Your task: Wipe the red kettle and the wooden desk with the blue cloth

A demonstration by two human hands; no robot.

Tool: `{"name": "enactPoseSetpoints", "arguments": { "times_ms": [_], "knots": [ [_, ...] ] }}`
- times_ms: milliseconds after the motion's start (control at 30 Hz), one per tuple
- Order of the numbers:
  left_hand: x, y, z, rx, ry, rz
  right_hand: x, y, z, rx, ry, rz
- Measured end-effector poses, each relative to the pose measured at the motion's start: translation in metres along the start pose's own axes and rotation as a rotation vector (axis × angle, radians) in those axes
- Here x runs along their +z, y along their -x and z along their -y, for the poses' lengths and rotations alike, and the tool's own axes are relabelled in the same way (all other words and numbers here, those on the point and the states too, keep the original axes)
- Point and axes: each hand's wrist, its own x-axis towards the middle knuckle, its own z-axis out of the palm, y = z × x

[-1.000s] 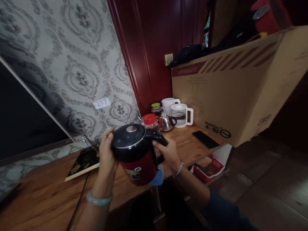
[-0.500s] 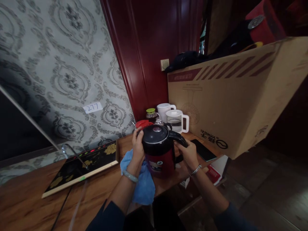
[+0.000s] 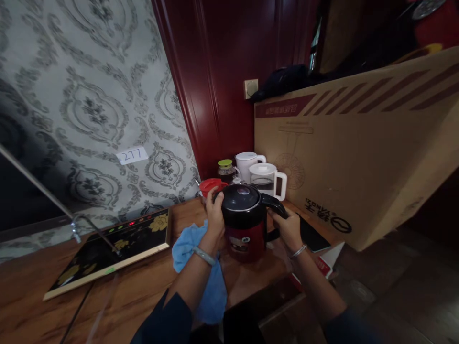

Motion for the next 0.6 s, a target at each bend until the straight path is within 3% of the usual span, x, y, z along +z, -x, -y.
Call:
{"name": "enactPoseSetpoints", "arguments": {
  "times_ms": [267,400,600],
  "knots": [
    [0.019,-0.017,0.027,0.063,0.002,-0.054,0.004,-0.036,-0.011,0.046,-0.010,-0.046],
    [0.017,0.005,0.035,0.067,0.004,-0.003,0.005,-0.052,-0.018,0.061,-0.022,-0.041],
    [0.006,0.048,0.051,0.100,-0.223,0.082,0.007,-0.068,-0.027,0.042,-0.014,-0.050]
  ]
}}
